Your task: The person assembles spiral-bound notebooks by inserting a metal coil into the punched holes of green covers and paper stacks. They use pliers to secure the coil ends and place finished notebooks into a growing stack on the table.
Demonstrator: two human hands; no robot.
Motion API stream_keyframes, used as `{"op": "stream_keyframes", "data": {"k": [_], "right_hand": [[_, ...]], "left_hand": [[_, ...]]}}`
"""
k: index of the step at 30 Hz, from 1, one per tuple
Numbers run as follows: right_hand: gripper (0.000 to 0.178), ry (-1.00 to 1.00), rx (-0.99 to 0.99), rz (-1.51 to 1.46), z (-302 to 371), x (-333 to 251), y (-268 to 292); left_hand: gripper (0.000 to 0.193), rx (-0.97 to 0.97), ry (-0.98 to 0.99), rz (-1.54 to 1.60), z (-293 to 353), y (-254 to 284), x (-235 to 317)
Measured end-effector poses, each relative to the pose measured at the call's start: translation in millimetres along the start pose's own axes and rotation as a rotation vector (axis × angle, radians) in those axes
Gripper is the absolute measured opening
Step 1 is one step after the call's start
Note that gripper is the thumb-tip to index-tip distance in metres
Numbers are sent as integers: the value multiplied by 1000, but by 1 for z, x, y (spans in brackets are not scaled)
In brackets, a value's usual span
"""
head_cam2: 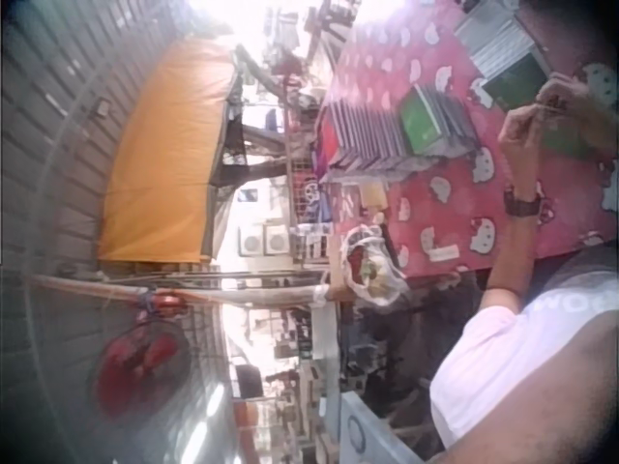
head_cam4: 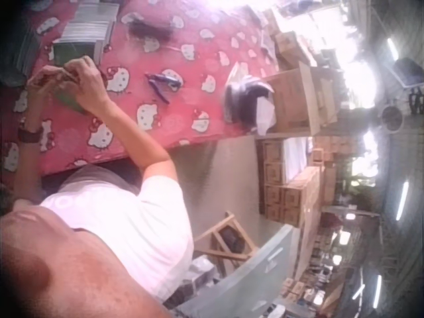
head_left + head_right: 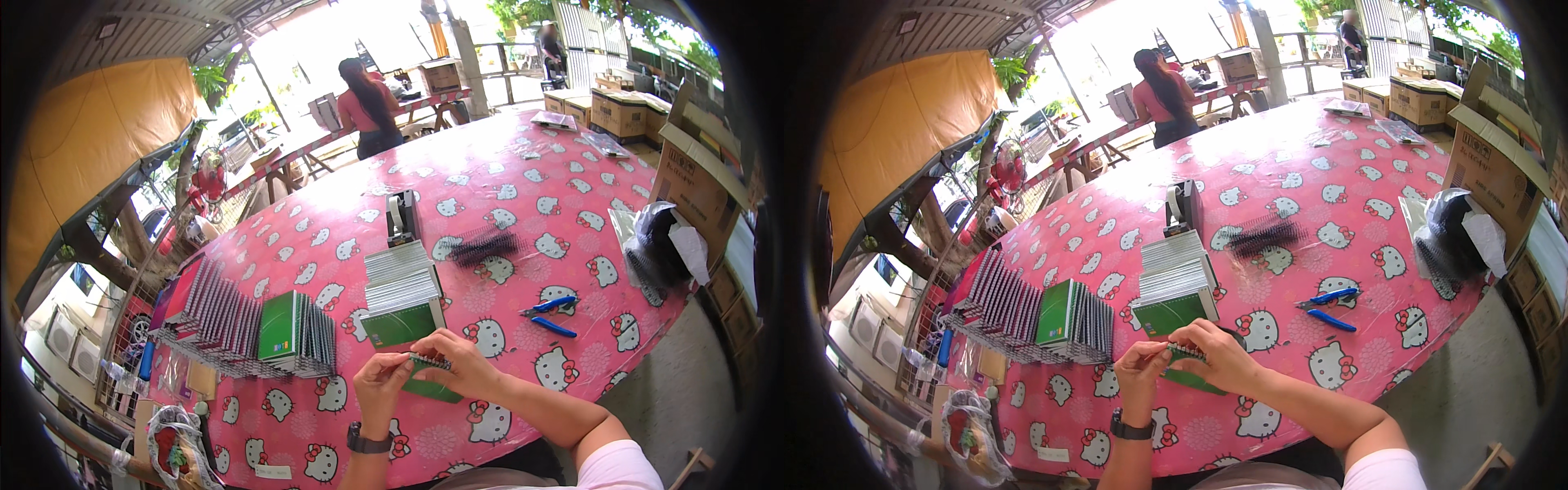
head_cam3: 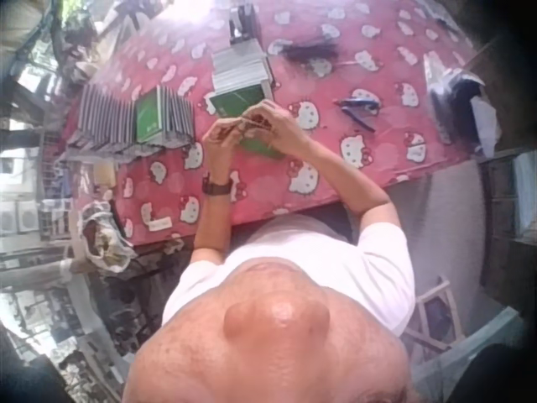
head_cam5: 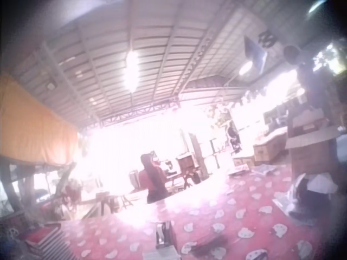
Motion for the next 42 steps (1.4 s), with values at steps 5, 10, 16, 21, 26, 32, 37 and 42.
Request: {"op": "stream_keyframes", "data": {"k": [5,10,16,21,26,32,37,42], "right_hand": [[24,26,-38,35,-3,4,0],[22,-38,-15,26,-2,1,4],[19,23,-1,75,0,2,3],[18,-90,49,15,-2,-2,9],[23,-50,18,-24,-1,1,5],[23,-31,-20,22,-2,-3,2],[20,11,-92,113,-2,-9,-5],[22,5,-117,203,-1,-7,-8]], "left_hand": [[11,-5,-34,-10,2,-3,2],[10,-8,-48,-35,3,-3,3],[8,-22,-42,-17,3,-10,2],[8,-35,-55,-34,2,-7,4],[9,-39,-50,-27,5,-7,7],[10,-120,-224,-172,8,-12,21],[11,-70,-263,-219,15,-9,20],[15,-15,-88,-301,13,-9,17]]}}
Point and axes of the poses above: each hand's wrist, its own z-axis away from the middle knuckle, its own y-axis out of the back of the hand, x = y × z, the point moved 9 cm from there along -z, towards the middle knuckle, and after that the axes turned 9 degrees about -y, right-handed, at the moved point
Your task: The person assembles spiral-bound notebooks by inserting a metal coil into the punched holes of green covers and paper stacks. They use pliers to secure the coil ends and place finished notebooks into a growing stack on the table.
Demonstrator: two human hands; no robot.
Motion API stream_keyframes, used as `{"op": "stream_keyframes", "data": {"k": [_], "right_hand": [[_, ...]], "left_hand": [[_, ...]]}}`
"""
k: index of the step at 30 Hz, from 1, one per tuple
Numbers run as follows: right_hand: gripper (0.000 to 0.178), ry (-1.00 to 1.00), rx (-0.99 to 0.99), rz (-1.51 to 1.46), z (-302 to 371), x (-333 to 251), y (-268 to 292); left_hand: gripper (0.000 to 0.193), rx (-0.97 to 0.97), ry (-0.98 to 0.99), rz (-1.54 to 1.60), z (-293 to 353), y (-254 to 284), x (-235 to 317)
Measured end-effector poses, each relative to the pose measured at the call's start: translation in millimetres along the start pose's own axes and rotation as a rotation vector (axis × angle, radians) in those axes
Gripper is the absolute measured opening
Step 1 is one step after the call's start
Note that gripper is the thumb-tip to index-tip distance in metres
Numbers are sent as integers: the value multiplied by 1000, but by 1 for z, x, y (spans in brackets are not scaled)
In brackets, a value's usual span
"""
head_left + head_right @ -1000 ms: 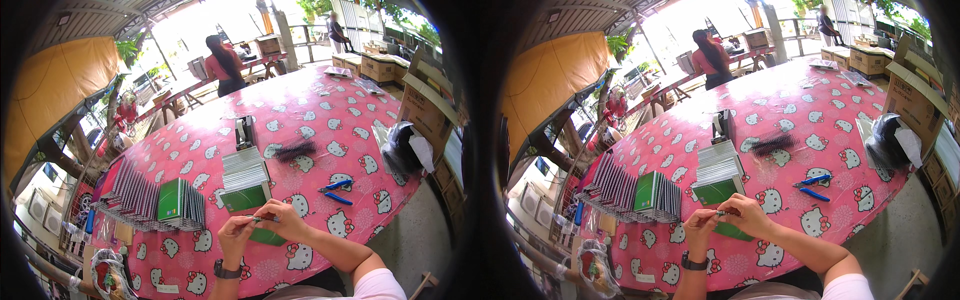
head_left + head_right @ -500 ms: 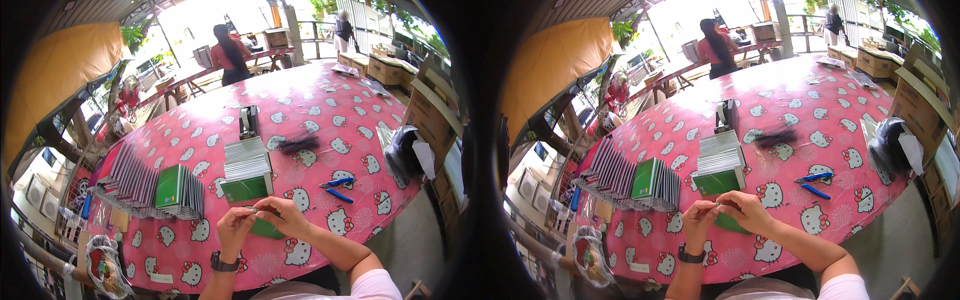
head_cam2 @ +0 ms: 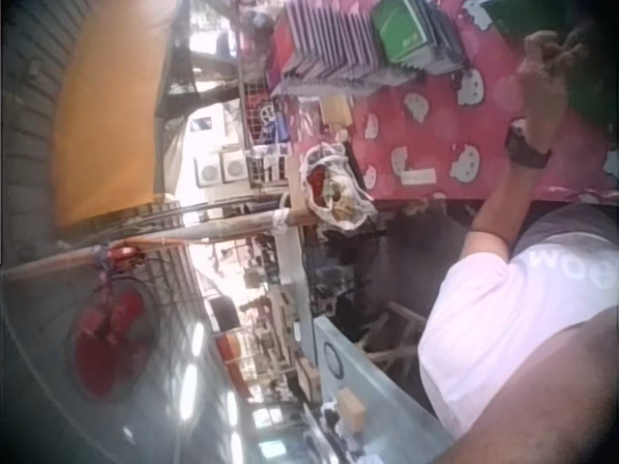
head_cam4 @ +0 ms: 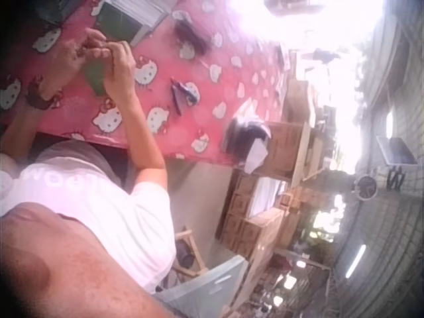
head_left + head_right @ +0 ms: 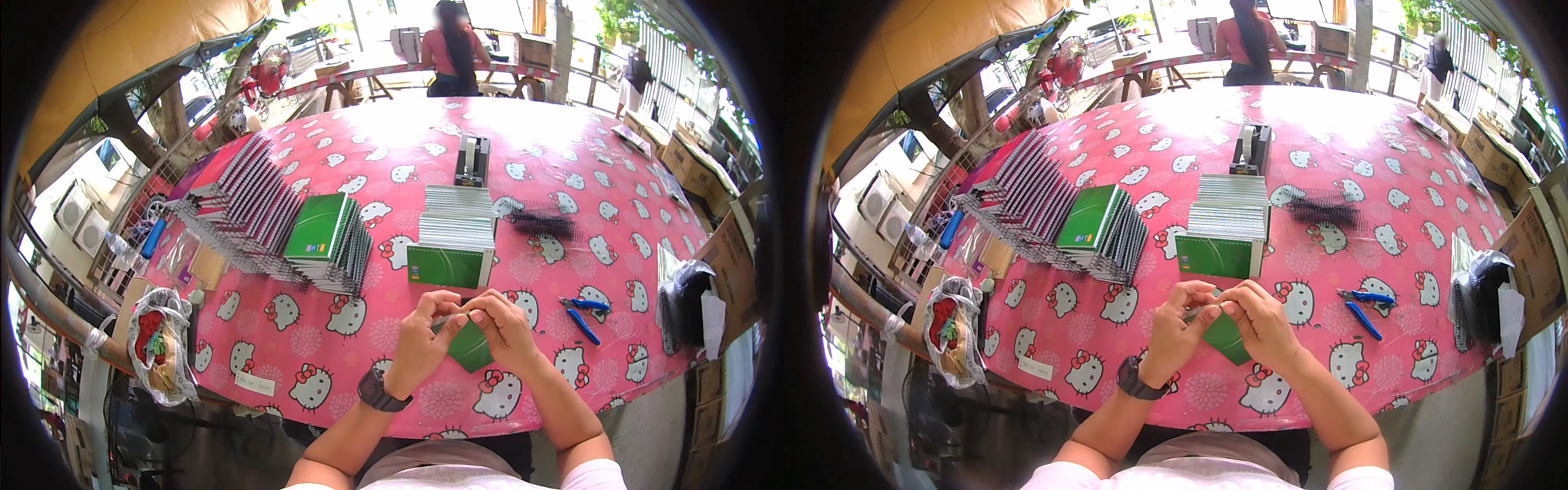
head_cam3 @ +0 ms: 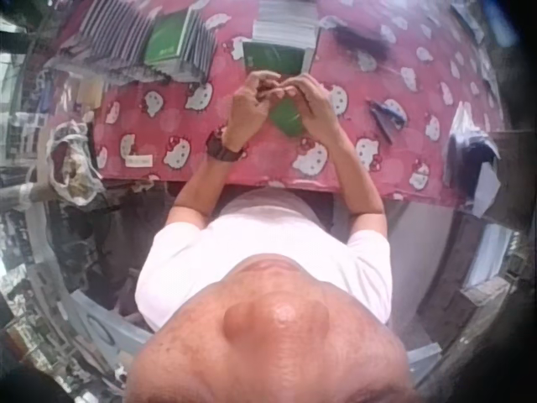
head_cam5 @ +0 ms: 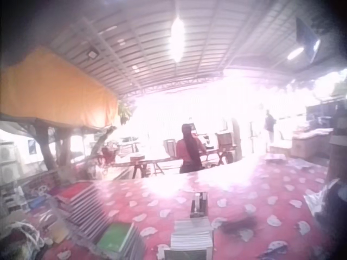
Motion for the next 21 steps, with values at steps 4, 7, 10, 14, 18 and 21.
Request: {"op": "stream_keyframes", "data": {"k": [4,7,10,14,18,21], "right_hand": [[42,74,55,53,-2,-4,-1],[56,-25,201,14,-3,17,6],[61,-100,63,239,-9,43,14],[50,-65,-32,390,-6,51,-8],[36,-34,90,330,-14,62,6],[22,-136,224,315,-18,97,44]], "left_hand": [[15,53,-80,-236,-11,23,-2],[21,284,-322,-396,-62,107,39],[22,116,-399,-938,-130,157,75],[24,-237,-268,-1471,-192,170,5],[36,-253,-65,-1335,-184,174,-79],[34,-3,-364,-1425,-185,158,-26]]}}
Point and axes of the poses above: each hand's wrist, its own z-axis away from the middle knuckle, its own y-axis out of the back of the hand, x = y × z, the point moved 9 cm from there along -z, towards the middle knuckle, and after that the axes turned 9 degrees about -y, right-handed, at the moved point
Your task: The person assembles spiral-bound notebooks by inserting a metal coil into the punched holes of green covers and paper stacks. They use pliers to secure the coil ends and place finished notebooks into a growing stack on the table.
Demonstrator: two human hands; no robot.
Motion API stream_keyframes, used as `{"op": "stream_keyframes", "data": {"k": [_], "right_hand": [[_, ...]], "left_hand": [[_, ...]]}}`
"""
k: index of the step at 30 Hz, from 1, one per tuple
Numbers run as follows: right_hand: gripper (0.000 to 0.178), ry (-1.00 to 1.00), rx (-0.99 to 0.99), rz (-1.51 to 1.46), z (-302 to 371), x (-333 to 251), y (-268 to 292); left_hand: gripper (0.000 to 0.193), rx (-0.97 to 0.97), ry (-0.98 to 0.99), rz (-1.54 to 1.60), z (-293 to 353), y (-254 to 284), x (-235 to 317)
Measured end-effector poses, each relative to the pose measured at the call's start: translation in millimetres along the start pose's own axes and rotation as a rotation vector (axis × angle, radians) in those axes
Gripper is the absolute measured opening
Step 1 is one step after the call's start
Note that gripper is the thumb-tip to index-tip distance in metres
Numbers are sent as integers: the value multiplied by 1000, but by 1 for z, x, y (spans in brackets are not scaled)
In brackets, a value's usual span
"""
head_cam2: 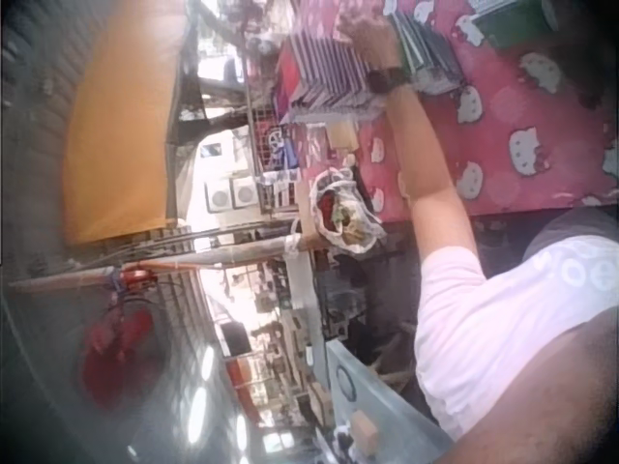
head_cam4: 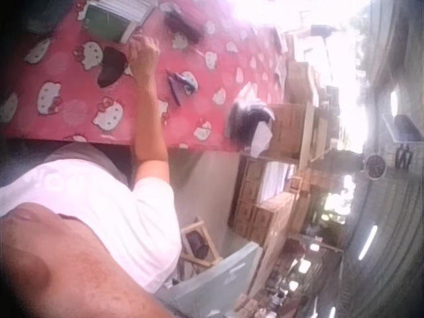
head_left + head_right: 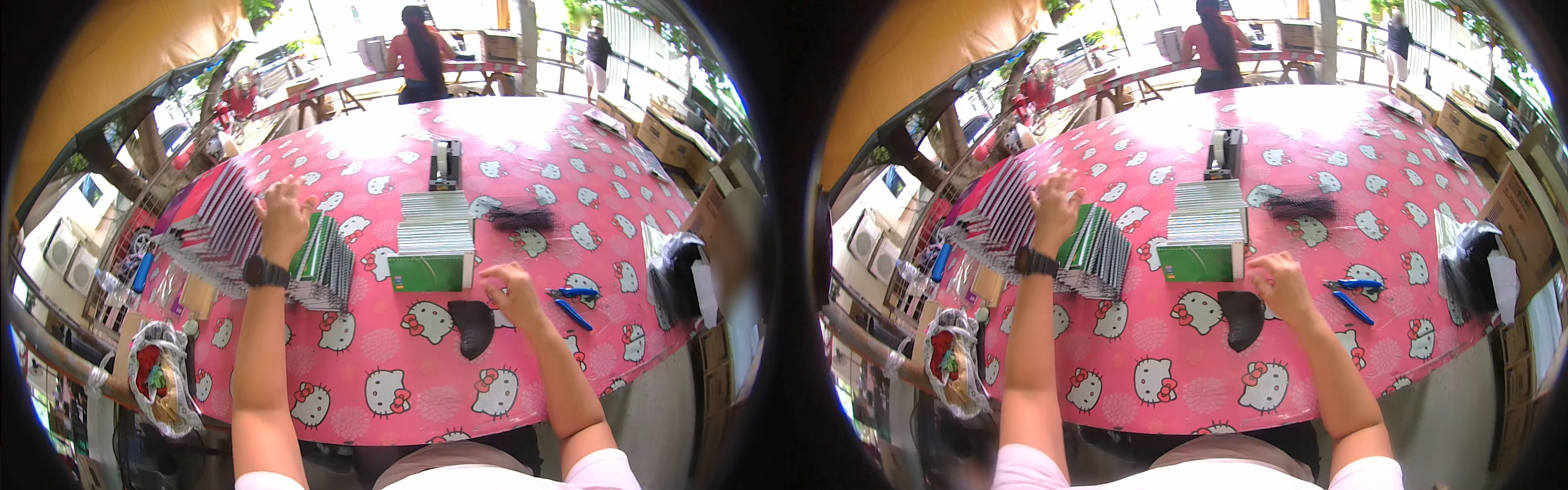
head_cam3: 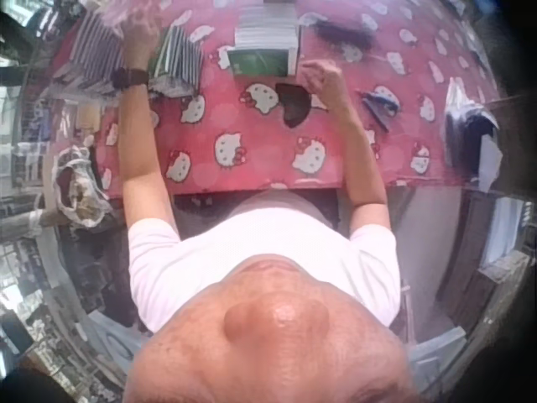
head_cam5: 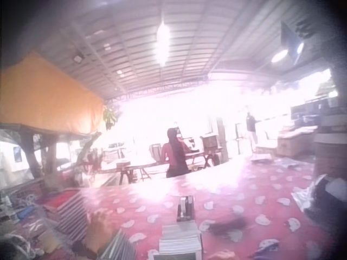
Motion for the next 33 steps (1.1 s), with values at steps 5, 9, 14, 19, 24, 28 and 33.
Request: {"op": "stream_keyframes", "data": {"k": [5,9,14,19,24,28,33], "right_hand": [[14,-207,198,24,-9,63,45],[14,-160,161,21,-8,54,38],[13,-241,124,-50,-24,65,38],[27,-67,129,428,-83,91,49],[33,-165,-57,794,-101,119,18],[28,-204,-162,746,-94,108,11],[24,-294,-67,403,-79,115,49]], "left_hand": [[24,48,-462,461,28,0,170],[31,85,-446,644,54,-31,216],[29,12,-276,728,44,-40,196],[24,-100,-194,919,50,-30,186],[21,-227,-162,925,74,4,181],[20,-220,-235,697,107,-1,194],[23,-257,-261,661,108,11,195]]}}
Point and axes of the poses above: each hand's wrist, its own z-axis away from the middle knuckle, its own y-axis out of the back of the hand, x = y × z, the point moved 9 cm from there along -z, towards the middle knuckle, and after that the axes turned 9 degrees about -y, right-handed, at the moved point
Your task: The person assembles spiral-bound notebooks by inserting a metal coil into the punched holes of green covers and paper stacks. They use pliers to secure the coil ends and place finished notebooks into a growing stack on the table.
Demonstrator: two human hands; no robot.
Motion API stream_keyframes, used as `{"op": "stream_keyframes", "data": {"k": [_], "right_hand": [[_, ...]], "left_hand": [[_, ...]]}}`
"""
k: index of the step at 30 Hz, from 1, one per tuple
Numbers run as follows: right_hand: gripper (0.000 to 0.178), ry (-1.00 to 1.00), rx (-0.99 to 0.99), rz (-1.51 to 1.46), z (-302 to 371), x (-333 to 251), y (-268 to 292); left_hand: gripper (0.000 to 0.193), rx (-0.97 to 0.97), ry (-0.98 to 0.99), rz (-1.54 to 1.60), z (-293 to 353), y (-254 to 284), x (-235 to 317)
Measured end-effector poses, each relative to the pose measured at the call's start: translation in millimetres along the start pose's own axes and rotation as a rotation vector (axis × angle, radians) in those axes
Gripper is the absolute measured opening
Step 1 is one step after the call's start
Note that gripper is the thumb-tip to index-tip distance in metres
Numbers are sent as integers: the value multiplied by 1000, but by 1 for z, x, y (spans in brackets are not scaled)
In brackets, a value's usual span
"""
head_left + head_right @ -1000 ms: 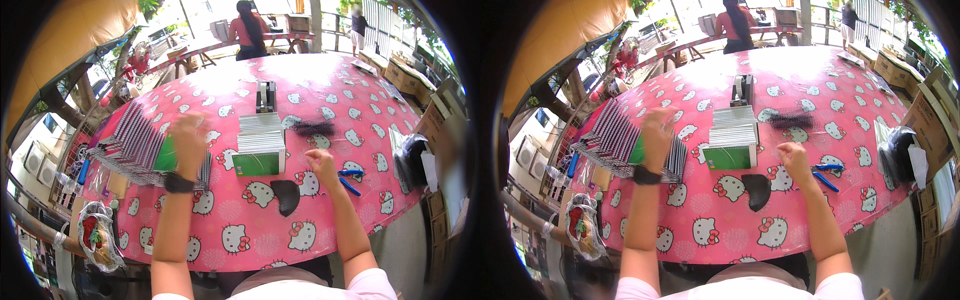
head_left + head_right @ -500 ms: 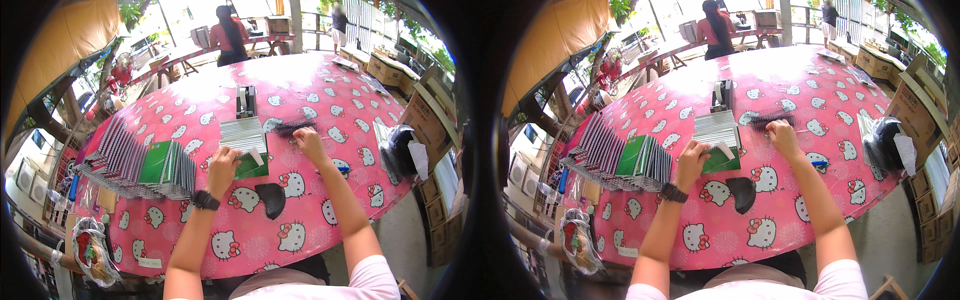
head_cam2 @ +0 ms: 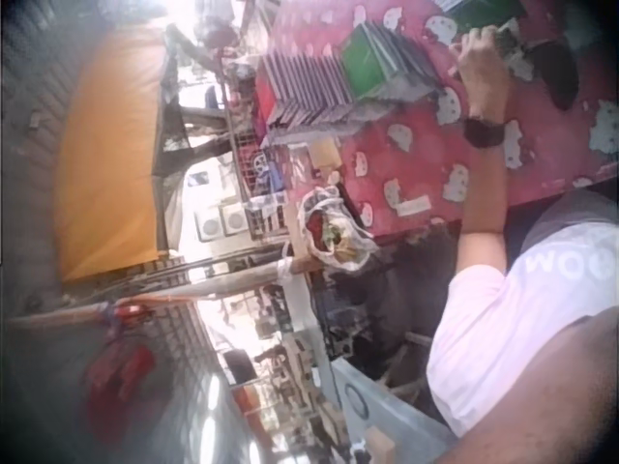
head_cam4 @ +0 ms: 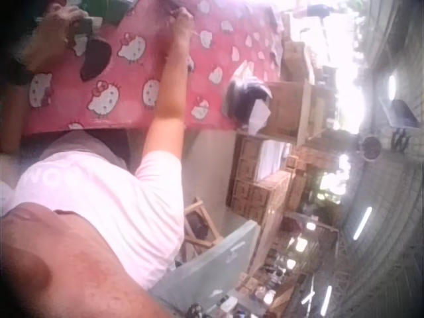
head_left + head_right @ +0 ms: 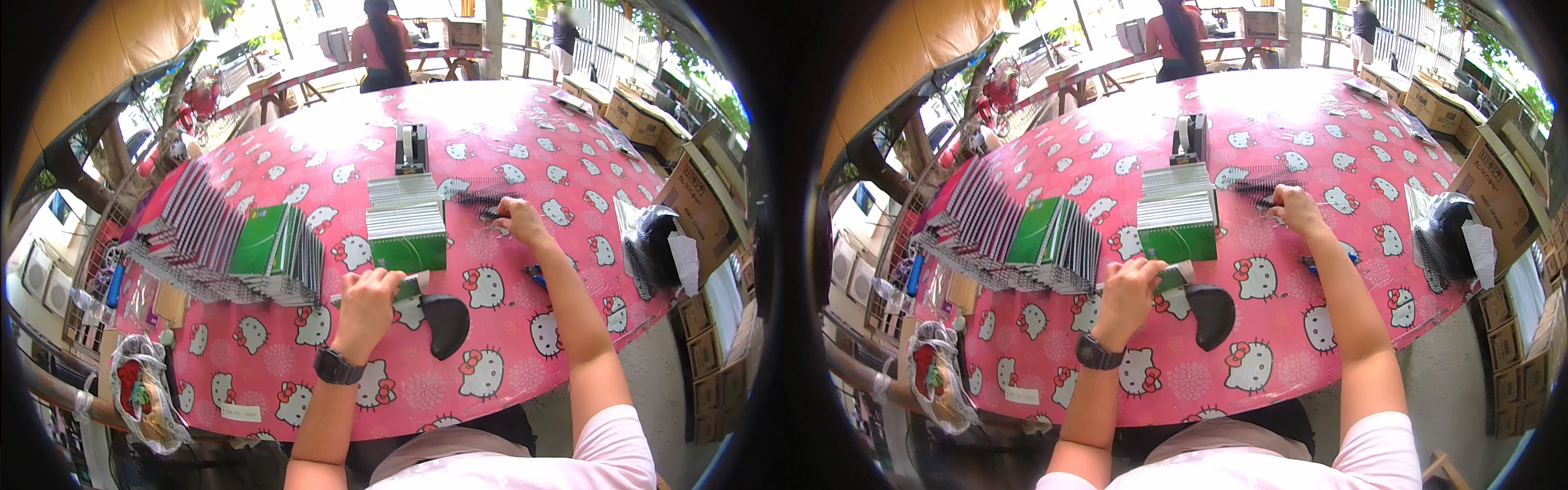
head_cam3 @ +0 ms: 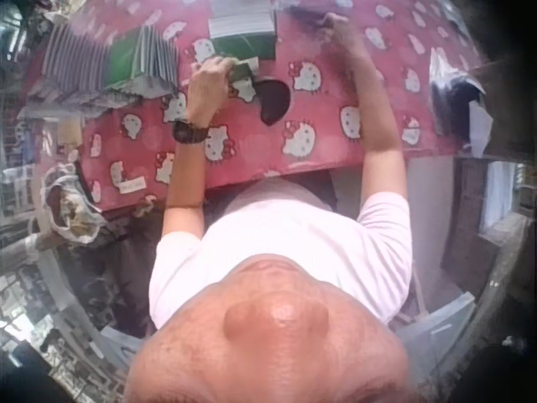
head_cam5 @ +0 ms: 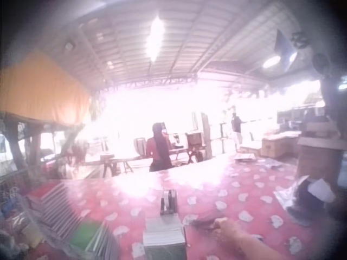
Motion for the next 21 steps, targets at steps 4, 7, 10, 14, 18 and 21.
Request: {"op": "stream_keyframes", "data": {"k": [4,7,10,14,18,21], "right_hand": [[24,19,101,-44,7,11,21],[23,24,249,-44,18,-3,44],[26,119,391,-157,48,-41,57],[37,162,-54,-111,131,-134,-10],[48,42,-528,-77,151,-107,-73],[48,-64,-417,-2,126,-65,-31]], "left_hand": [[37,22,23,-274,5,-16,-8],[41,61,-3,-119,5,-18,-9],[40,96,-23,-112,5,-21,-6],[41,118,25,-155,9,-12,-8],[39,157,-31,-86,6,-12,-5],[37,182,-54,-34,7,-10,-6]]}}
Point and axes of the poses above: each hand's wrist, its own z-axis away from the middle knuckle, its own y-axis out of the back of the hand, x = y × z, the point moved 9 cm from there along -z, towards the middle knuckle, and after that the axes turned 9 degrees about -y, right-handed, at the moved point
